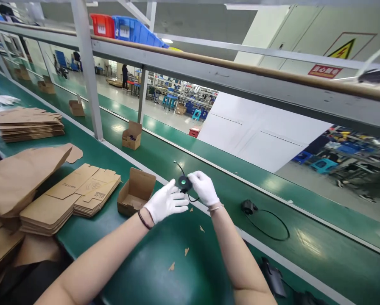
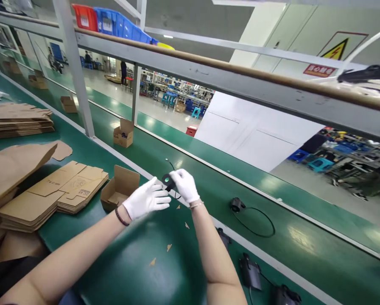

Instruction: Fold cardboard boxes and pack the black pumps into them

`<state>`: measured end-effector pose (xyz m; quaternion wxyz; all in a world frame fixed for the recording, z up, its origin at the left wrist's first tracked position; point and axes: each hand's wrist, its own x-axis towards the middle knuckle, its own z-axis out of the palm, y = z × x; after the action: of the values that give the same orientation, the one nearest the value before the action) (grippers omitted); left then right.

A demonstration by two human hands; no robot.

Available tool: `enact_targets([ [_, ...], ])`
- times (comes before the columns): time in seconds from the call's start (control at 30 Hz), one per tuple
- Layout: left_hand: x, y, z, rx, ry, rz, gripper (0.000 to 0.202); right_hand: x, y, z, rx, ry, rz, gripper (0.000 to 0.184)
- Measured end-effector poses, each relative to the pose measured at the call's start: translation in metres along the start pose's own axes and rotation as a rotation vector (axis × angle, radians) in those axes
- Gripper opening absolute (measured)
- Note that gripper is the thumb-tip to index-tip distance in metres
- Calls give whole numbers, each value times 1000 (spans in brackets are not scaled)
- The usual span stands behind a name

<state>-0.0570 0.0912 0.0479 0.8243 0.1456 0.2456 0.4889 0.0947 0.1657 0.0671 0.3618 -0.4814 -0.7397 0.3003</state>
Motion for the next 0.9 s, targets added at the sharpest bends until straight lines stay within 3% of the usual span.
enact_targets([
  [0.07, -1, 1, 8, -48, -126, -96, 45, -48, -25, -4, -359, -168, -218, 34],
  [0.1, -3, -1, 11, -73, -121, -79, 39, -69, -36, -3, -531, -248, -288, 31],
  [0.17, -9, -10, 13, -79, -33, 44, 22, -105, -53, 0, -747, -362, -353, 26],
  [0.23, -19, -19, 10, -30, 3, 183, 20, -128, -61, 2, -875, -412, -391, 25],
  [0.4, -50, -29, -1, 93, -187, 323, 45, -144, -59, -1, -744, -284, -317, 26],
  [0.53, -71, -21, -7, 145, -251, 242, 43, -135, -48, 2, -537, -121, -281, 26],
  [0.63, -82, -24, -5, 187, -218, 181, 40, -128, -45, 13, -391, -4, -248, 22],
  [0.77, -91, -61, 9, 123, -28, 321, 42, -129, -56, 35, -222, 119, -178, 22],
  [0.9, -98, -91, 14, -72, 37, 143, 47, -136, -72, 43, -26, 275, -153, 19],
])
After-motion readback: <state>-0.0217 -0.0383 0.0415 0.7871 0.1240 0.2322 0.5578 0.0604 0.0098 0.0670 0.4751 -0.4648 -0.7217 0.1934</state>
